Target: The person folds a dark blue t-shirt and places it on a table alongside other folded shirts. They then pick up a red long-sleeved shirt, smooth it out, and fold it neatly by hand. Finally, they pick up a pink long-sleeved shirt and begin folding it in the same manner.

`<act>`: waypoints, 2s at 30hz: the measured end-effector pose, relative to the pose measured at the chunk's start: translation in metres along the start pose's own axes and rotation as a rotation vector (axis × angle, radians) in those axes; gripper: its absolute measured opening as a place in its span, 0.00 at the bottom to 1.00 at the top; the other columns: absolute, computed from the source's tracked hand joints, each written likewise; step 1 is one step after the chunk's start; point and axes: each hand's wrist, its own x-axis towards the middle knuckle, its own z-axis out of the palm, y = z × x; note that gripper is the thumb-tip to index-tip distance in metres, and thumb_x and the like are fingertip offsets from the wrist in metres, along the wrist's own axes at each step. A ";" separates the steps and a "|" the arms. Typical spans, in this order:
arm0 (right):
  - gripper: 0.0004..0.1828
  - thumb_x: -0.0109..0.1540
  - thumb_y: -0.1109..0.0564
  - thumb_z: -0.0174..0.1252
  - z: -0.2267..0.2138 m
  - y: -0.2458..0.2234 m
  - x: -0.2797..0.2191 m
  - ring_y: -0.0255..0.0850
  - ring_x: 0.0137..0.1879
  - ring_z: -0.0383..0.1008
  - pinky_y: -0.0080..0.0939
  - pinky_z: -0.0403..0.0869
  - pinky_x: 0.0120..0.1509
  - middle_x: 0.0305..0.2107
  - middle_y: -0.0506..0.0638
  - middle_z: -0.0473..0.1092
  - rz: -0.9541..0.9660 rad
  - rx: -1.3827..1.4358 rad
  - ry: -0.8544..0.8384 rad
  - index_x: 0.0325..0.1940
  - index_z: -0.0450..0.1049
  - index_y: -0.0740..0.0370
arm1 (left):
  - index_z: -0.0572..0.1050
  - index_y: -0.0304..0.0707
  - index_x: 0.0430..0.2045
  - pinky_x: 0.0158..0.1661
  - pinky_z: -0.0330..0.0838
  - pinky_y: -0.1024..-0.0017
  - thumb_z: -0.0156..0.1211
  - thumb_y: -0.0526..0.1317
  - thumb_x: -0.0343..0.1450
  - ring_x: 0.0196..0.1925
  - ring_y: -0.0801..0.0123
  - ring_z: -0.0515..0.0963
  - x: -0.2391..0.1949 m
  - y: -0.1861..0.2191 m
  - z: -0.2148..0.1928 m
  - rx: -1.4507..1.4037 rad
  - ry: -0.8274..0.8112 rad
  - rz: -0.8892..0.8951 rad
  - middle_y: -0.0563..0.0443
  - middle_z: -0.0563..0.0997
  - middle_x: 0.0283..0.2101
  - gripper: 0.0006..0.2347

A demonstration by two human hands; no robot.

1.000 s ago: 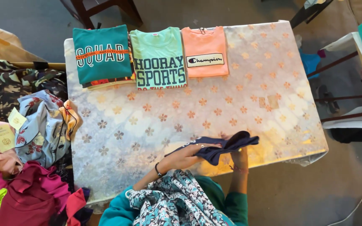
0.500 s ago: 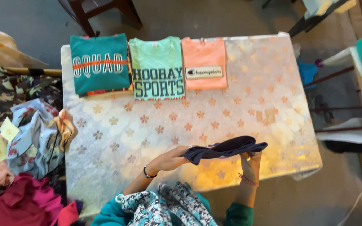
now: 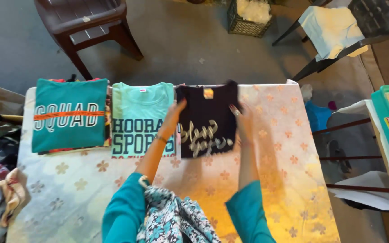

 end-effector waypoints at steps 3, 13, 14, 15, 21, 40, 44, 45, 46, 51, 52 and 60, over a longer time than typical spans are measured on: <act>0.28 0.65 0.45 0.61 0.025 0.009 0.018 0.42 0.59 0.72 0.43 0.66 0.65 0.52 0.50 0.75 0.194 -0.352 -0.065 0.63 0.72 0.65 | 0.73 0.36 0.53 0.34 0.66 0.73 0.63 0.54 0.74 0.32 0.77 0.65 0.035 -0.080 -0.070 0.308 0.347 -0.326 0.59 0.66 0.32 0.22; 0.22 0.64 0.48 0.64 0.004 0.186 0.054 0.32 0.47 0.74 0.31 0.71 0.54 0.42 0.48 0.77 0.326 0.240 0.024 0.55 0.76 0.66 | 0.74 0.36 0.52 0.29 0.73 0.75 0.70 0.51 0.66 0.33 0.76 0.78 0.038 -0.059 -0.039 0.402 0.523 -0.261 0.54 0.80 0.38 0.24; 0.21 0.64 0.50 0.65 0.010 0.182 0.053 0.32 0.47 0.75 0.30 0.71 0.53 0.42 0.49 0.77 0.275 0.168 0.051 0.55 0.75 0.66 | 0.70 0.35 0.54 0.34 0.75 0.76 0.72 0.49 0.66 0.36 0.74 0.80 0.047 -0.064 -0.043 0.443 0.529 -0.121 0.50 0.81 0.40 0.26; 0.20 0.63 0.53 0.66 0.018 0.177 0.055 0.31 0.46 0.76 0.29 0.72 0.53 0.41 0.50 0.78 0.219 0.099 0.077 0.54 0.75 0.67 | 0.67 0.34 0.56 0.38 0.77 0.78 0.73 0.46 0.66 0.39 0.73 0.82 0.060 -0.067 -0.047 0.483 0.531 0.025 0.47 0.82 0.42 0.28; 0.21 0.59 0.62 0.67 0.032 0.143 0.072 0.33 0.43 0.78 0.30 0.76 0.49 0.40 0.52 0.78 0.130 0.003 0.083 0.54 0.71 0.71 | 0.73 0.30 0.56 0.43 0.76 0.75 0.73 0.37 0.66 0.45 0.70 0.80 0.110 -0.094 -0.078 0.716 0.537 0.352 0.43 0.82 0.47 0.24; 0.26 0.57 0.57 0.69 -0.030 0.239 -0.023 0.36 0.41 0.77 0.35 0.77 0.44 0.38 0.55 0.76 0.230 -0.139 -0.056 0.55 0.70 0.70 | 0.75 0.30 0.53 0.43 0.78 0.70 0.74 0.45 0.64 0.41 0.64 0.85 -0.042 -0.121 -0.042 0.742 0.528 -0.037 0.44 0.85 0.41 0.25; 0.16 0.66 0.60 0.62 -0.021 0.224 -0.054 0.37 0.47 0.75 0.37 0.73 0.51 0.44 0.53 0.75 0.124 0.144 0.121 0.56 0.72 0.69 | 0.70 0.29 0.54 0.42 0.78 0.74 0.75 0.39 0.65 0.41 0.69 0.83 -0.056 -0.132 -0.049 0.487 0.536 0.015 0.44 0.83 0.42 0.26; 0.13 0.69 0.60 0.57 -0.019 0.205 -0.067 0.38 0.46 0.74 0.39 0.72 0.50 0.44 0.51 0.74 0.153 0.296 0.179 0.57 0.72 0.67 | 0.68 0.29 0.55 0.42 0.78 0.74 0.76 0.37 0.64 0.42 0.70 0.82 -0.061 -0.139 -0.053 0.478 0.511 0.048 0.43 0.82 0.43 0.27; 0.13 0.69 0.60 0.57 -0.022 0.225 -0.084 0.38 0.46 0.74 0.39 0.72 0.50 0.44 0.51 0.74 0.145 0.297 0.177 0.57 0.72 0.67 | 0.68 0.29 0.55 0.42 0.78 0.74 0.76 0.37 0.64 0.42 0.70 0.82 -0.075 -0.140 -0.051 0.476 0.510 0.056 0.43 0.82 0.43 0.27; 0.18 0.63 0.64 0.53 0.002 0.180 -0.196 0.49 0.62 0.70 0.47 0.68 0.69 0.54 0.57 0.71 -0.185 -0.329 0.322 0.58 0.69 0.64 | 0.63 0.32 0.62 0.48 0.78 0.68 0.64 0.32 0.68 0.48 0.62 0.82 -0.150 -0.133 -0.029 0.623 0.493 0.151 0.40 0.79 0.49 0.27; 0.18 0.63 0.64 0.53 0.008 0.156 -0.221 0.49 0.62 0.70 0.47 0.68 0.69 0.54 0.57 0.71 -0.187 -0.329 0.324 0.58 0.69 0.64 | 0.63 0.32 0.62 0.48 0.78 0.68 0.64 0.32 0.68 0.48 0.62 0.82 -0.176 -0.139 -0.028 0.623 0.491 0.153 0.40 0.79 0.49 0.27; 0.25 0.63 0.58 0.53 0.034 0.108 -0.338 0.56 0.76 0.56 0.58 0.53 0.81 0.66 0.57 0.63 -0.359 -0.980 0.126 0.66 0.67 0.62 | 0.66 0.42 0.66 0.69 0.50 0.52 0.52 0.43 0.71 0.74 0.52 0.60 -0.371 -0.088 -0.009 1.620 0.092 0.414 0.43 0.60 0.73 0.24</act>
